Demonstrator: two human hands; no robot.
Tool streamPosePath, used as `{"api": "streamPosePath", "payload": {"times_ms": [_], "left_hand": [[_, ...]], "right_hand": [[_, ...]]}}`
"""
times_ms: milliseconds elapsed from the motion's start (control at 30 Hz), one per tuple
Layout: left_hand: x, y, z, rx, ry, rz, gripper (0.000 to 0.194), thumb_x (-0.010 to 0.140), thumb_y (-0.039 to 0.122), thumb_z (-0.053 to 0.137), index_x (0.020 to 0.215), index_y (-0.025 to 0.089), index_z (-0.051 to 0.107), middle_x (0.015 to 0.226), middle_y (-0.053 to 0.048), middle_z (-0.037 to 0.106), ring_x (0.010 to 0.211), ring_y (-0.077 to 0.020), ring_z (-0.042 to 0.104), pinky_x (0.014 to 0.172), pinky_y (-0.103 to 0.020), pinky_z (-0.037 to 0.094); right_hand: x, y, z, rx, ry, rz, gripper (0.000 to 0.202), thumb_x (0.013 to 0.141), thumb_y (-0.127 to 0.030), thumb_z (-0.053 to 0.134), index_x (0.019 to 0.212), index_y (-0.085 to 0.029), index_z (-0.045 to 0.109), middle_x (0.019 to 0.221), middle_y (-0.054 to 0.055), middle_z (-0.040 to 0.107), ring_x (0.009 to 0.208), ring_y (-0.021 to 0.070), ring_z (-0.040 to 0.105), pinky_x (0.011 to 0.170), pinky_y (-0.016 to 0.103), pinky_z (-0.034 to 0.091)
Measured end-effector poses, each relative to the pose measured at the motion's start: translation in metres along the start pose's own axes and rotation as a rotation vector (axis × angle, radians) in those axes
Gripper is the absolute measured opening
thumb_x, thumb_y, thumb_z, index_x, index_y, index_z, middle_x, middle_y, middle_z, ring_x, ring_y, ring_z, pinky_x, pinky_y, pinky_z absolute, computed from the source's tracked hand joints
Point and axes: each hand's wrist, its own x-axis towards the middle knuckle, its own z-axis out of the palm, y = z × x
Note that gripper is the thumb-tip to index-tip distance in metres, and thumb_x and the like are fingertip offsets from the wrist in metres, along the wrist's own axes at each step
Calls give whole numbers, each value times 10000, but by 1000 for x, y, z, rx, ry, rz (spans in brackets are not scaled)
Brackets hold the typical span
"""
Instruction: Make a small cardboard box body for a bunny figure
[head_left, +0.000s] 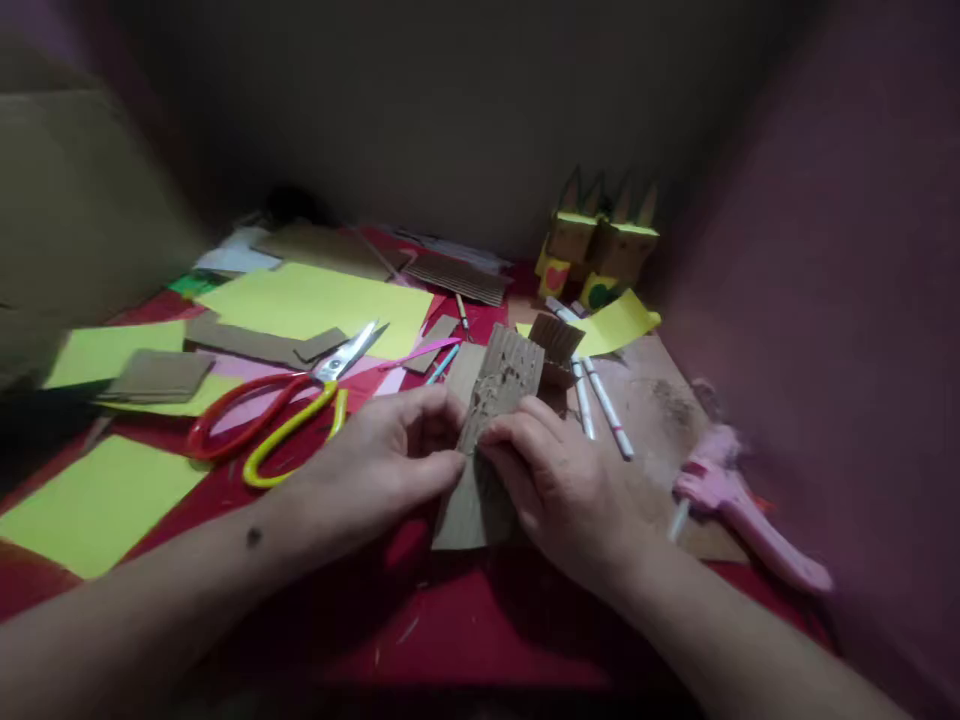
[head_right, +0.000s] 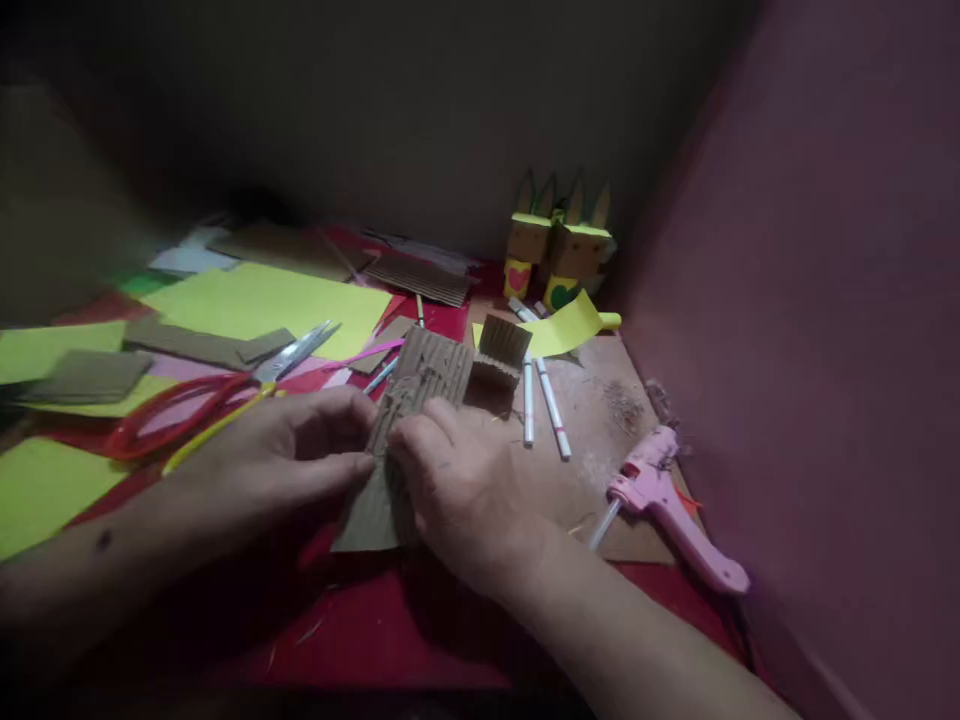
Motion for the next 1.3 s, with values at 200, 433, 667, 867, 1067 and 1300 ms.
{"api": "streamPosePath", "payload": {"times_ms": [200,433,667,867,1067,1300], "left_hand": [[-2,3,1,-80,48,-137,107,712,163,689,772,163,599,646,49,661,586,-97,605,532,-171,502],[0,7,0,-72,98,-97,112,729,176,705,800,153,622,717,7,720,648,-123,659,605,-207,554],[-2,4,7,2,104,-15,114,730,193,693,792,145,610,714,8,694,664,-116,647,590,-179,534],[-3,-2,5,-41,28,23,77,758,169,665,811,157,611,709,18,701,651,-108,645,584,-176,533],[-3,1,5,-9,26,-38,94,742,192,670,798,161,602,720,7,703,689,-130,662,626,-201,544],[-5,-5,3,52,0,-5,62,779,174,640,825,169,599,735,12,690,678,-123,634,595,-187,518]], "right_hand": [[-4,4,4,-111,-21,-26,257,961,-106,418,811,-137,625,743,70,591,638,185,518,580,314,391],[-2,-1,-3,94,74,120,143,929,-74,487,876,-117,613,770,44,571,675,142,542,614,254,436],[-4,-2,7,-28,126,50,73,912,-134,582,916,-99,645,766,40,590,644,141,530,611,258,438],[-3,3,10,-170,145,3,189,956,-117,499,815,-144,621,705,35,596,614,154,542,587,272,437],[-1,5,1,-71,208,56,95,925,-110,528,887,-135,612,768,44,611,671,142,575,624,243,488],[-1,2,3,-174,102,-30,159,942,-111,524,897,-70,671,771,98,639,644,183,588,592,293,488]]}}
